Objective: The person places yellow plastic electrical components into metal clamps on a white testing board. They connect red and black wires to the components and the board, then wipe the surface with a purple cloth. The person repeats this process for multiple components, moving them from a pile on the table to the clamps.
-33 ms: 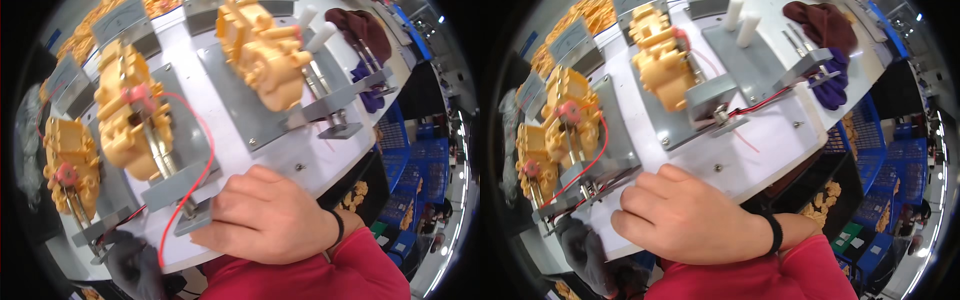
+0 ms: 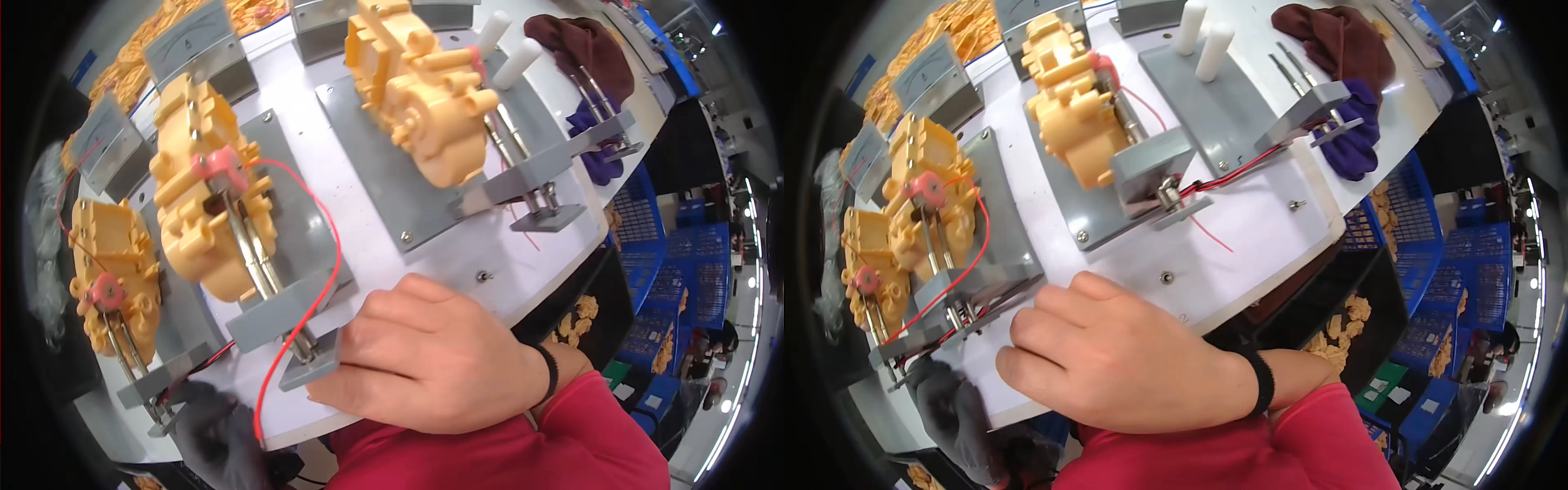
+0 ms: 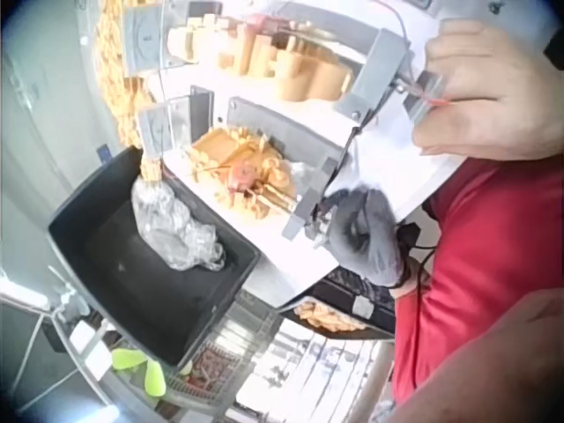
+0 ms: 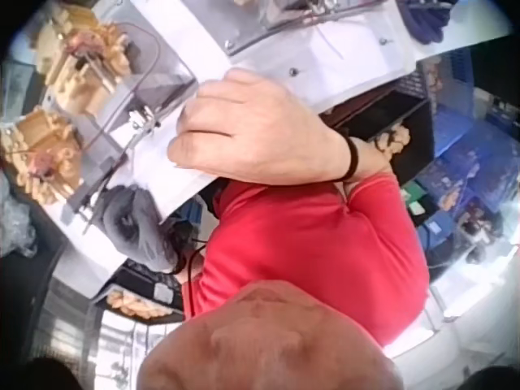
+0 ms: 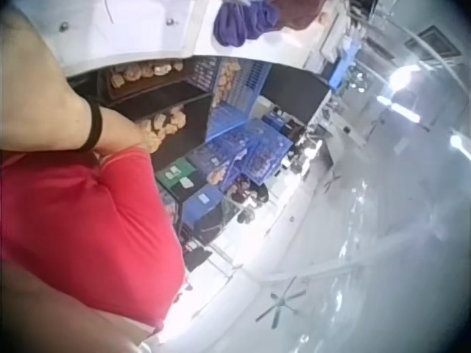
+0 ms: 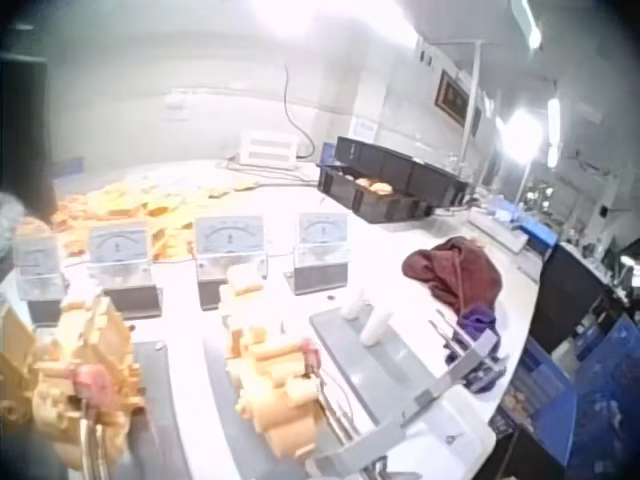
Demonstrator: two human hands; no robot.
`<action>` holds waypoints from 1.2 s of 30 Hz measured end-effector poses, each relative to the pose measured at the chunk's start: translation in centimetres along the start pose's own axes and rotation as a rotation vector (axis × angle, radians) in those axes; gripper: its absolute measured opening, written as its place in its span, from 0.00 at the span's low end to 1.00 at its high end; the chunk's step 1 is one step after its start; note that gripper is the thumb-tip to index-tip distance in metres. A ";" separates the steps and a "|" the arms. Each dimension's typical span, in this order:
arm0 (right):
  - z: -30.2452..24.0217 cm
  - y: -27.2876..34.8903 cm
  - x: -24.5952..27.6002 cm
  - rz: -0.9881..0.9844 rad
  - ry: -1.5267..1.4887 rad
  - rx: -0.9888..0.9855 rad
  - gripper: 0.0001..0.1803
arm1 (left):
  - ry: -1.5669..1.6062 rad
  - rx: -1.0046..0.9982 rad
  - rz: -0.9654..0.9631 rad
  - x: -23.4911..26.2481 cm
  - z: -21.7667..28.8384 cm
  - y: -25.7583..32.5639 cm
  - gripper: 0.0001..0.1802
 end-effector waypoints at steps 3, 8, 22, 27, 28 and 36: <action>0.2 0.2 0.4 -0.029 0.021 -0.009 0.09 | -0.001 -0.093 -0.019 -0.7 0.8 -0.1 0.08; 0.0 0.4 0.3 -0.006 0.002 -0.002 0.09 | 0.029 0.056 -0.018 0.3 -1.2 0.1 0.12; 0.2 0.5 -0.6 0.116 0.087 0.039 0.09 | 0.029 -0.198 0.020 -0.7 0.5 -0.5 0.08; 0.1 0.5 -0.9 0.140 0.102 0.033 0.08 | 0.052 -0.295 0.042 -0.7 -0.8 -0.7 0.08; 0.1 0.5 -1.0 0.148 0.117 0.034 0.08 | 0.042 -0.324 0.043 -0.7 -1.0 -0.8 0.08; 0.0 0.3 -1.1 0.147 0.158 0.030 0.08 | 0.034 -0.376 0.000 -0.5 -1.7 -1.2 0.10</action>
Point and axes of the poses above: each hand's wrist, its own y-axis away from the middle knuckle, its own x-axis out of the back of the hand, z = x × y, the point moved 1 cm from there along -y, towards the middle knuckle, and after that the axes turned 11 degrees about x, right-handed, at the moved point
